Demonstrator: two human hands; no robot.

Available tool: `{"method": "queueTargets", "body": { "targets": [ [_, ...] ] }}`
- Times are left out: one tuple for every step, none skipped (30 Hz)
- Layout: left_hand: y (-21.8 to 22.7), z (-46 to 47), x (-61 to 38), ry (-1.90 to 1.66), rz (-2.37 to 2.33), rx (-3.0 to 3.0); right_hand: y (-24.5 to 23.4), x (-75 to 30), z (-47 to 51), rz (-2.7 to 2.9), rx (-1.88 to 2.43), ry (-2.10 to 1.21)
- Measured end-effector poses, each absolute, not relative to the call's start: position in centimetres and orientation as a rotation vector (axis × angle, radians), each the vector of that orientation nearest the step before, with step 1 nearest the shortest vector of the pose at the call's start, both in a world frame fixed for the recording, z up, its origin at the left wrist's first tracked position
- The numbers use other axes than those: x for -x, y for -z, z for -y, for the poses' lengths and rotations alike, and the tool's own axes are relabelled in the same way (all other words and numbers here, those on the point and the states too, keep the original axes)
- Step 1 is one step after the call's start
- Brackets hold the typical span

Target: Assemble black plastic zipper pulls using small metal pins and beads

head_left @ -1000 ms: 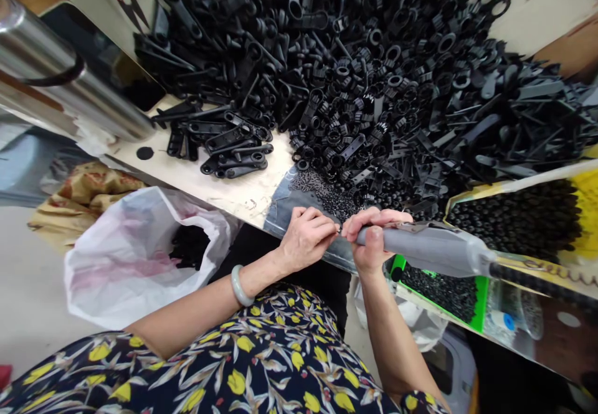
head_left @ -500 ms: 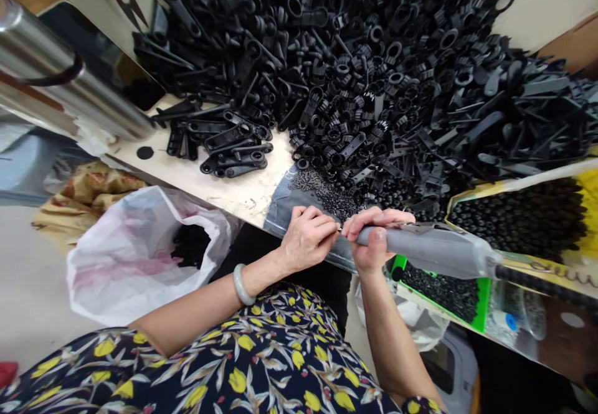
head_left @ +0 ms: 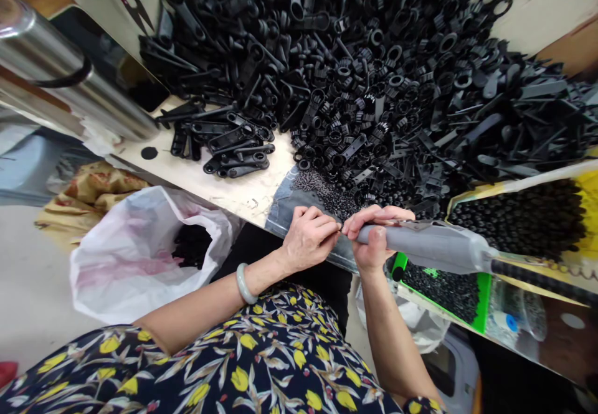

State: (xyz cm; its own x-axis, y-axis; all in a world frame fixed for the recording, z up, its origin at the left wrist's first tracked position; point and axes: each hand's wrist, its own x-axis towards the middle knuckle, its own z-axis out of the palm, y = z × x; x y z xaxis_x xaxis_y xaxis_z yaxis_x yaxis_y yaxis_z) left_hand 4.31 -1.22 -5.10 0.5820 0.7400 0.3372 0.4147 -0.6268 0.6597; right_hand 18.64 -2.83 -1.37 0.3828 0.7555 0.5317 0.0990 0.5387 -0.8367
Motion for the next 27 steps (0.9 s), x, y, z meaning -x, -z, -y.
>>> {"method": "queueTargets", "body": {
  "targets": [
    [5.1,1.3,-4.3,-0.828,-0.924,-2.285,1.3,-18.7,2.8,1.121,0.924,-0.513],
    [5.1,1.3,-4.3,-0.833,-0.927,-2.281,1.3,-18.7,2.8,1.123,0.914,-0.520],
    [5.2,1.3,-4.4,-0.839,-0.929,-2.280,1.3,-18.7,2.8,1.125,0.908,-0.527],
    [5.2,1.3,-4.4,-0.841,-0.927,-2.281,1.3,-18.7,2.8,1.123,0.907,-0.532],
    [5.2,1.3,-4.4,-0.841,-0.924,-2.284,1.3,-18.7,2.8,1.122,0.910,-0.535],
    [5.3,1.3,-4.4,-0.839,-0.923,-2.284,1.4,-18.6,2.9,1.120,0.914,-0.541],
    [5.3,1.3,-4.4,-0.837,-0.924,-2.281,1.4,-18.6,2.9,1.117,0.915,-0.548],
    [5.3,1.2,-4.4,-0.835,-0.927,-2.275,1.4,-18.5,3.0,1.116,0.913,-0.554],
    [5.3,1.2,-4.5,-0.837,-0.931,-2.266,1.4,-18.4,3.1,1.118,0.908,-0.559],
    [5.2,1.2,-4.5,-0.838,-0.935,-2.259,1.3,-18.3,3.2,1.124,0.903,-0.562],
    [5.2,1.1,-4.5,-0.841,-0.934,-2.254,1.0,-18.2,3.4,1.128,0.901,-0.560],
    [5.1,1.1,-4.5,-0.845,-0.928,-2.252,0.6,-18.1,3.5,1.125,0.902,-0.552],
    [5.1,1.1,-4.5,-0.853,-0.918,-2.253,0.1,-18.1,3.7,1.114,0.902,-0.535],
    [5.1,1.1,-4.5,-0.862,-0.908,-2.254,-0.5,-18.1,3.9,1.094,0.899,-0.513],
    [5.1,1.1,-4.5,-0.869,-0.901,-2.256,-1.1,-18.2,4.1,1.073,0.892,-0.489],
    [5.1,1.1,-4.5,-0.875,-0.901,-2.256,-1.7,-18.4,4.2,1.055,0.884,-0.464],
    [5.2,1.1,-4.5,-0.881,-0.908,-2.253,-2.2,-18.6,4.3,1.044,0.878,-0.442],
    [5.2,1.2,-4.5,-0.880,-0.919,-2.246,-2.6,-18.7,4.3,1.041,0.876,-0.430],
    [5.2,1.2,-4.5,-0.879,-0.932,-2.234,-2.7,-18.9,4.3,1.039,0.880,-0.423],
    [5.3,1.2,-4.6,-0.877,-0.943,-2.220,-2.7,-19.1,4.3,1.035,0.889,-0.425],
    [5.3,1.2,-4.6,-0.879,-0.950,-2.206,-2.4,-19.1,4.2,1.026,0.899,-0.432],
    [5.2,1.2,-4.6,-0.882,-0.951,-2.192,-2.1,-19.1,4.2,1.016,0.909,-0.444],
    [5.2,1.3,-4.6,-0.888,-0.948,-2.181,-1.7,-19.1,4.1,1.006,0.915,-0.454],
    [5.2,1.3,-4.6,-0.896,-0.942,-2.174,-1.3,-19.0,4.1,1.001,0.919,-0.460],
    [5.1,1.3,-4.6,-0.901,-0.937,-2.171,-0.9,-18.9,4.0,0.998,0.923,-0.462],
    [5.1,1.3,-4.7,-0.904,-0.933,-2.171,-0.6,-18.8,4.0,0.998,0.924,-0.462],
    [5.1,1.3,-4.7,-0.906,-0.934,-2.173,-0.4,-18.7,4.0,1.001,0.923,-0.459]
  ]
}}
